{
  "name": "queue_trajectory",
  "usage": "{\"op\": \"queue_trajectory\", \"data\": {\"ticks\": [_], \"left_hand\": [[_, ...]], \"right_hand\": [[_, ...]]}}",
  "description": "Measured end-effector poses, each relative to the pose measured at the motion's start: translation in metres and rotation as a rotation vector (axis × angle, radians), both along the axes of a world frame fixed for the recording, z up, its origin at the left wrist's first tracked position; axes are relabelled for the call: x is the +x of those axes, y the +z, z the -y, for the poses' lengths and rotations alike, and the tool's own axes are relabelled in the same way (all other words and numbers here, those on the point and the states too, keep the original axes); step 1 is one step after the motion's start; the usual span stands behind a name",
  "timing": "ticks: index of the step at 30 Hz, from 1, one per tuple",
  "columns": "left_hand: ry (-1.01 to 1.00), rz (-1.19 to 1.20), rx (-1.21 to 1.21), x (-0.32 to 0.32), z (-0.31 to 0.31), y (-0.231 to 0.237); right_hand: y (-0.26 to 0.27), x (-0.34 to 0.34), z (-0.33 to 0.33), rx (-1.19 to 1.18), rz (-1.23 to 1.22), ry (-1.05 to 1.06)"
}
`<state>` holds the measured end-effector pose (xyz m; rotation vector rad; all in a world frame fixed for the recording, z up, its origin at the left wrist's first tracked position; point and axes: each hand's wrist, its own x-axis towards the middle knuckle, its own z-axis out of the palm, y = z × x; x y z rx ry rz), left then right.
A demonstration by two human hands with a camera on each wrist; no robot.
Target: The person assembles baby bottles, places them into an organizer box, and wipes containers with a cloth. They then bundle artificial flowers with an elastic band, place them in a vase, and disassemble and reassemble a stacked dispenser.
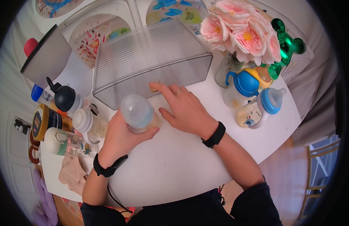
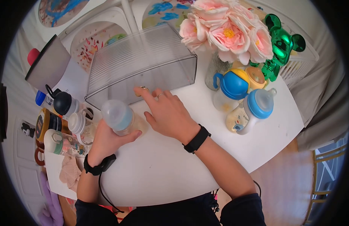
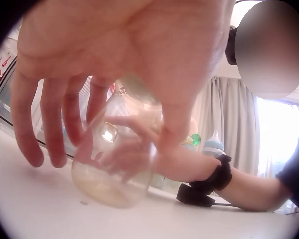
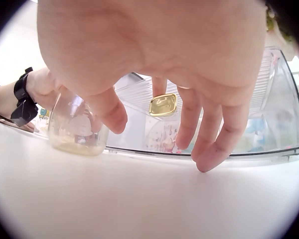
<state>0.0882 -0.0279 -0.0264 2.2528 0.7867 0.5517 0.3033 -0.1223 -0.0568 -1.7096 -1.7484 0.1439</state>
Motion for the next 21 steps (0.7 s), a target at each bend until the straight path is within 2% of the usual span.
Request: {"op": "queue_trajectory", "data": {"ticks": [2,5,12,14,16,19,21], "left_hand": [[0.001,-0.058,-0.039,-0.002,-0.001,0.0],[-0.042,-0.011,-0.047,0.0,0.0,-0.002],[0.024,-0.126,-0.153,0.009,0.002,0.017],[0.058,-0.121,-0.162,0.007,0.004,0.012],[0.023,-0.204,-0.027,0.005,0.0,0.01],[-0.007,-0.177,0.081,0.003,-0.002,0.002],[-0.019,-0.156,0.07,0.001,-0.003,-0.002]], "right_hand": [[0.005,0.0,0.0,-0.054,-0.023,-0.006],[0.003,0.0,-0.002,-0.023,-0.036,0.005],[0.004,-0.003,0.002,-0.098,-0.033,0.042],[0.008,-0.007,0.002,-0.094,0.008,-0.018],[0.006,-0.005,0.001,-0.086,0.012,-0.007],[0.007,-0.006,0.003,-0.076,0.026,-0.022],[0.004,-0.009,0.007,-0.079,0.036,-0.042]]}}
